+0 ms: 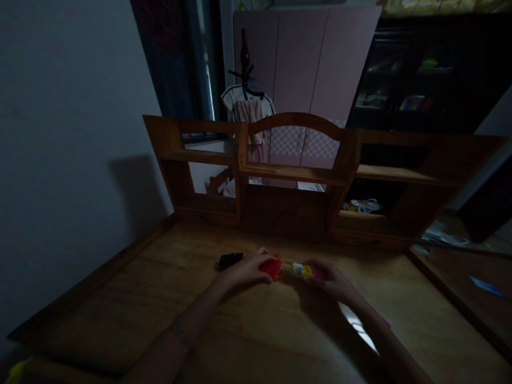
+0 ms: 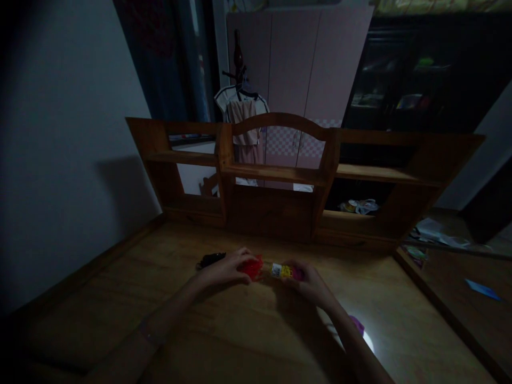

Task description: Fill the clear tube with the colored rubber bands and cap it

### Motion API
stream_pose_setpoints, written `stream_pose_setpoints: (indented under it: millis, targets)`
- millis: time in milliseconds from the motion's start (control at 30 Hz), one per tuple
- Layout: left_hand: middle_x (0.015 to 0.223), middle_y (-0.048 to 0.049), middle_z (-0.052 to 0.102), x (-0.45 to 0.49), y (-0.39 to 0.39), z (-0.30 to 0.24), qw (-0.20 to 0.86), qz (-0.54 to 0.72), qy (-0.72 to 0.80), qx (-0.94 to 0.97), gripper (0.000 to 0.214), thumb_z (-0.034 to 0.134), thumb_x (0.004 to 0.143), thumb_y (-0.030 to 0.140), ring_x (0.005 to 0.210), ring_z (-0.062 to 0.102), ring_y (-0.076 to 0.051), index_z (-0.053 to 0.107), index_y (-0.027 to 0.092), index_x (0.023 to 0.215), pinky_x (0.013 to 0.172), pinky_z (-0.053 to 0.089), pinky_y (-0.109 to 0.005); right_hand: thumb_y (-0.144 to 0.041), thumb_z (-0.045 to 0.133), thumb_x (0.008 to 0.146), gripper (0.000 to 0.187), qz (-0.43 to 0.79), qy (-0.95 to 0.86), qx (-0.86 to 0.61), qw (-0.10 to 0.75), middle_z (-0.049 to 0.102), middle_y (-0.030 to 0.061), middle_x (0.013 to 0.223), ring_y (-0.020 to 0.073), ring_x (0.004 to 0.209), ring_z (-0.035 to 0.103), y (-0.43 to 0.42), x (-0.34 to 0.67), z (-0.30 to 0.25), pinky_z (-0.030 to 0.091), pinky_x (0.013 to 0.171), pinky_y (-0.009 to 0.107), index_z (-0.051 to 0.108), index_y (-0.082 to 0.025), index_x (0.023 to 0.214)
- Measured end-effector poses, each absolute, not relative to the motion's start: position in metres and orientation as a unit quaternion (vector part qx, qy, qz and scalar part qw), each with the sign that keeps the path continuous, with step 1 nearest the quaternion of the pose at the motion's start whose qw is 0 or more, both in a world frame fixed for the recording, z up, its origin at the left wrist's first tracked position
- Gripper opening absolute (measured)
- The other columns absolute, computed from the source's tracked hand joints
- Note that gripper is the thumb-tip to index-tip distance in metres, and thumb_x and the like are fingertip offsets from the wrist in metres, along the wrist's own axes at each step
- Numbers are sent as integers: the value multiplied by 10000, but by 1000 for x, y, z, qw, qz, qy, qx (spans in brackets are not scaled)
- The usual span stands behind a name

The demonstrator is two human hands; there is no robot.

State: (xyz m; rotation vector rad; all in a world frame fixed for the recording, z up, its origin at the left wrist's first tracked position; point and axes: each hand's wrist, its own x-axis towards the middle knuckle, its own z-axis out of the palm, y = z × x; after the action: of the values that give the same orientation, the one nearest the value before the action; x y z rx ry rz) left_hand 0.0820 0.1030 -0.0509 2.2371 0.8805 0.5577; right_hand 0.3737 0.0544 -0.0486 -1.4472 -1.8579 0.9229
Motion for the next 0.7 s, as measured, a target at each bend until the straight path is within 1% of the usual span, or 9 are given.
stream_pose_setpoints:
  millis: [200, 300, 467, 600, 700]
  targets:
    - [1060, -28, 576, 88, 105, -59, 306, 221, 346, 859, 256, 698, 771, 296, 958, 562, -191, 676, 239, 1019, 848, 434, -292, -310, 677, 748, 386, 304, -726, -533, 311, 641, 70, 1112, 253, 983, 607, 46, 376, -52, 476, 876, 385, 645, -218, 1122]
    - [1015, -26, 606, 92, 103, -60, 297, 228, 330, 866, 175, 671, 804, 292, 903, 582, -176, 686, 225, 964, 807, 438, -277, -273, 667, 750, 387, 295, -734, -522, 320, 630, 69, 1103, 235, 970, 607, 45, 373, -55, 478, 868, 366, 637, -219, 1132]
    - [957, -31, 646, 98, 101, -62, 290, 256, 318, 866, 135, 652, 817, 279, 912, 599, -181, 699, 212, 925, 821, 436, -277, -249, 663, 754, 375, 271, -743, -519, 324, 614, 62, 1103, 227, 996, 594, 42, 366, -57, 461, 897, 362, 643, -227, 1128]
    - [955, -33, 653, 101, 102, -66, 312, 270, 338, 846, 170, 668, 789, 306, 857, 611, -171, 709, 216, 927, 771, 460, -273, -242, 658, 756, 372, 258, -743, -516, 340, 616, 61, 1094, 225, 998, 591, 39, 361, -60, 461, 901, 372, 640, -237, 1128]
    - [924, -34, 659, 102, 101, -65, 360, 286, 364, 810, 176, 672, 768, 301, 780, 619, -153, 690, 201, 911, 693, 483, -256, -252, 662, 750, 369, 252, -733, -517, 363, 625, 63, 1089, 225, 992, 595, 37, 355, -63, 467, 897, 379, 642, -232, 1119]
